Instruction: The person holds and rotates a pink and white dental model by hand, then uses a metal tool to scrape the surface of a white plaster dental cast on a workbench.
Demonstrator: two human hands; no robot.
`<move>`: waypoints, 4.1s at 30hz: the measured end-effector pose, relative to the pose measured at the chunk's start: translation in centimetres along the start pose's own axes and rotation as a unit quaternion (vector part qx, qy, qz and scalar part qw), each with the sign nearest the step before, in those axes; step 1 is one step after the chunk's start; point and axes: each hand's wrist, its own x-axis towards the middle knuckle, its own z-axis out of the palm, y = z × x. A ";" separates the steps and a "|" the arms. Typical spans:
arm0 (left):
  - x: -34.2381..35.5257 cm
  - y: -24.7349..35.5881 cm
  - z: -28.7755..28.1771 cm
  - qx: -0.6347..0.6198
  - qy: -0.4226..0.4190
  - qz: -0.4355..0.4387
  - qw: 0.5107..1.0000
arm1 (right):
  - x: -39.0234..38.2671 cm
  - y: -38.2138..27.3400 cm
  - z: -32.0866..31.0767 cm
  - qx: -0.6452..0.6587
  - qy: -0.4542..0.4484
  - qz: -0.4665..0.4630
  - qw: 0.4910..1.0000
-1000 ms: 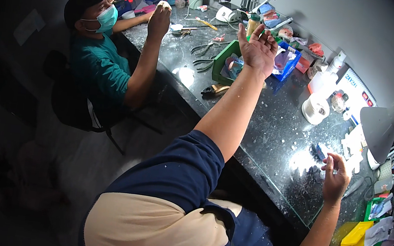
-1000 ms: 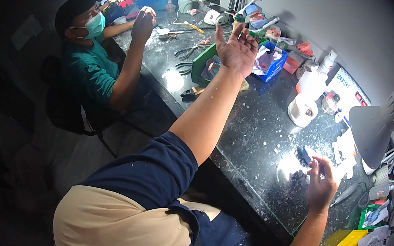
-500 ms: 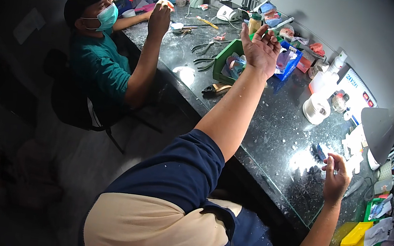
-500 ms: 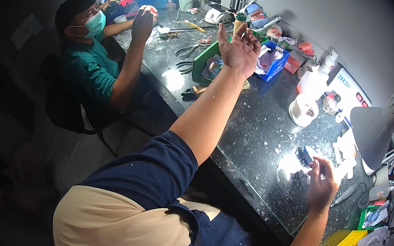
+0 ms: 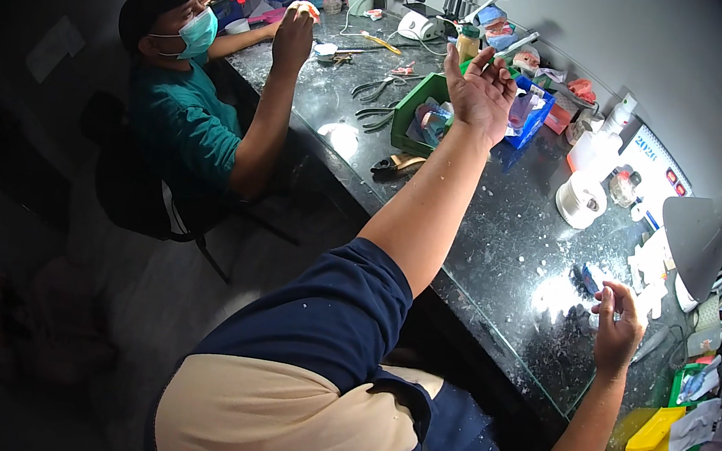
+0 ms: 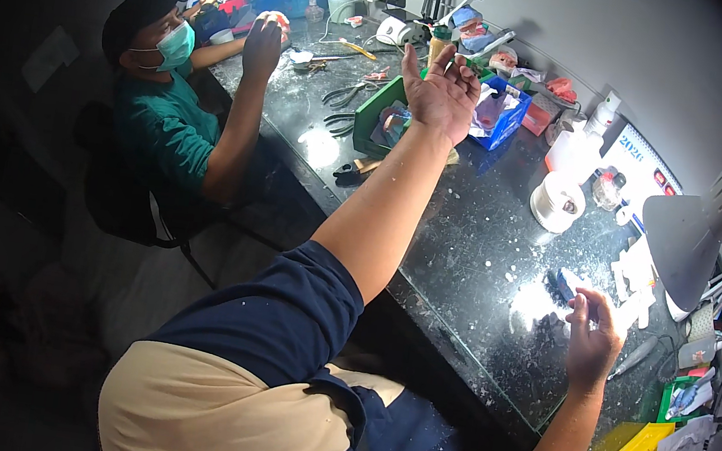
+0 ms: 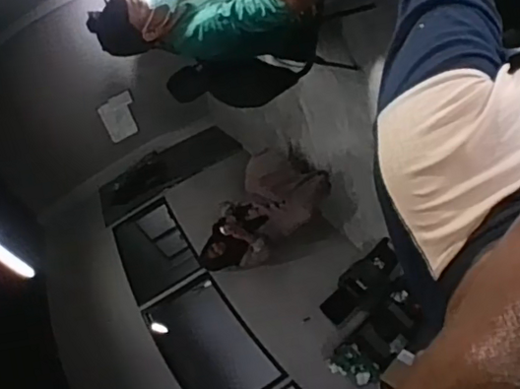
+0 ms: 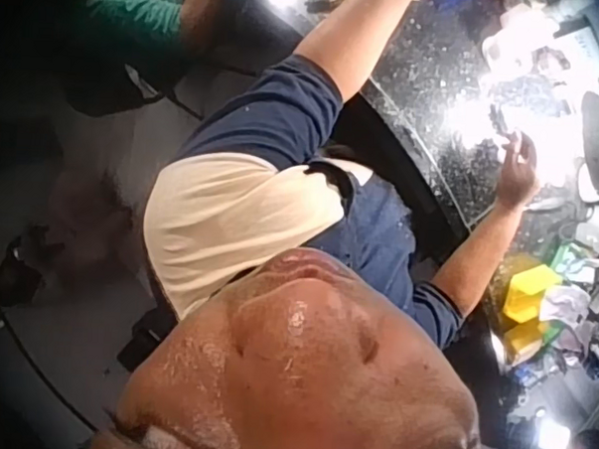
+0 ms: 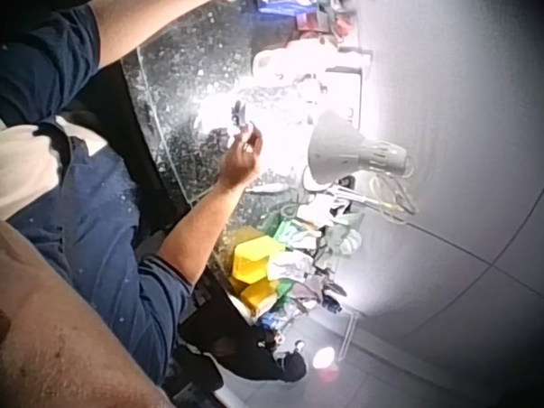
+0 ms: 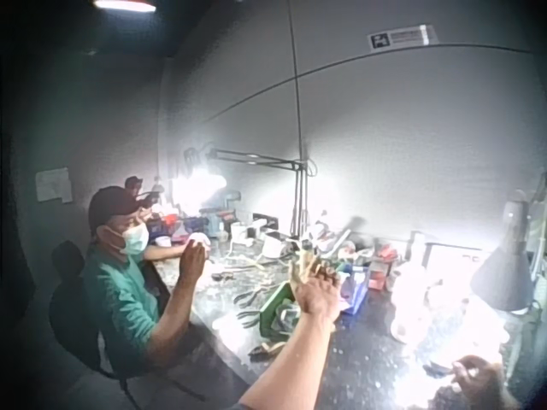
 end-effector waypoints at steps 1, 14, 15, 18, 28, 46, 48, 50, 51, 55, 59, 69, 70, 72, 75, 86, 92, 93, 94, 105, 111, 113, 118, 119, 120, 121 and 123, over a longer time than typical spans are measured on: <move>-0.1 0.0 0.0 0.002 -0.001 0.001 1.000 | 0.0 0.0 0.0 0.001 0.001 0.003 1.000; -0.1 -0.1 0.1 0.000 0.001 -0.005 1.000 | -0.1 0.3 0.1 -0.011 -0.001 -0.004 1.000; -0.1 0.0 0.2 -0.001 0.001 -0.005 1.000 | -0.1 0.3 0.1 -0.012 -0.001 -0.005 1.000; -0.2 -0.1 0.2 -0.001 -0.003 -0.001 1.000 | -0.1 0.4 0.1 -0.001 -0.006 -0.004 1.000; -0.2 -0.1 0.2 0.000 -0.007 -0.002 1.000 | 0.0 0.6 0.1 0.004 0.002 -0.008 1.000; -3.4 4.2 7.1 0.139 -0.182 0.038 0.973 | -0.5 0.3 -0.2 0.007 0.007 0.025 1.000; -3.1 8.2 7.7 0.182 -0.245 0.065 0.950 | -0.4 -0.4 -0.2 -0.007 0.002 0.006 1.000; -3.3 13.3 7.9 0.270 -0.293 0.136 0.907 | -0.3 -1.0 -0.3 -0.013 -0.001 0.001 1.000; -3.7 15.4 8.0 0.351 -0.264 0.202 0.875 | -0.2 -1.1 -0.4 -0.024 -0.004 -0.006 1.000; -2.6 27.7 7.8 0.563 -0.247 0.326 0.718 | 0.1 -2.0 -0.3 -0.035 -0.014 -0.056 0.998; 0.3 35.0 6.9 0.620 -0.039 0.289 0.729 | -0.3 -2.4 -0.4 -0.053 -0.024 -0.035 0.998; 5.2 43.8 -0.7 0.756 0.104 0.116 0.636 | -0.2 -0.9 -0.1 -0.024 0.029 -0.040 0.998; 5.2 43.1 -1.1 0.750 0.115 0.102 0.643 | -0.2 -0.8 -0.1 -0.023 0.034 -0.046 0.998; 5.2 42.5 -1.3 0.742 0.112 0.093 0.654 | -0.2 -0.5 0.1 -0.022 0.031 -0.050 0.998; 5.7 41.9 -1.7 0.721 0.096 0.054 0.684 | -0.2 -0.5 0.1 -0.024 0.032 -0.057 0.998; 9.8 42.9 -5.0 0.584 0.074 0.006 0.808 | 0.0 -0.7 0.2 -0.027 0.033 -0.059 0.997; 8.9 43.1 -5.6 0.549 0.084 0.009 0.832 | 0.0 -0.4 0.1 -0.032 0.035 -0.059 0.997; 8.7 43.1 -5.6 0.547 0.085 0.008 0.833 | 0.0 -0.4 0.1 -0.036 0.034 -0.058 0.997; 8.7 43.1 -5.6 0.545 0.084 0.009 0.834 | 0.0 -0.4 0.2 -0.036 0.034 -0.059 0.997; 8.9 42.1 -4.1 0.559 0.042 0.016 0.828 | -0.1 0.0 0.3 -0.025 0.032 -0.052 0.998; 8.2 41.4 -3.6 0.563 0.020 0.016 0.826 | -0.1 -0.1 0.2 -0.034 0.027 -0.040 0.998; 7.8 41.1 -3.4 0.564 0.011 0.016 0.826 | 0.0 0.1 0.3 -0.033 0.025 -0.040 0.998; 6.6 40.6 -2.8 0.566 -0.013 0.016 0.824 | 0.0 -0.5 0.6 -0.037 0.022 -0.028 0.999; 6.4 40.3 -2.7 0.566 -0.024 0.008 0.824 | 0.0 -0.4 0.6 -0.034 0.022 -0.034 0.999; 6.2 40.1 -2.5 0.566 -0.036 -0.001 0.823 | -0.1 -0.3 0.6 -0.030 0.023 -0.039 0.999; 6.2 39.7 -2.3 0.566 -0.036 -0.002 0.824 | -0.2 -0.1 0.7 -0.031 0.023 -0.038 0.999; 6.2 39.5 -2.0 0.565 -0.070 -0.009 0.822 | -0.1 0.5 0.7 -0.030 0.022 -0.035 0.999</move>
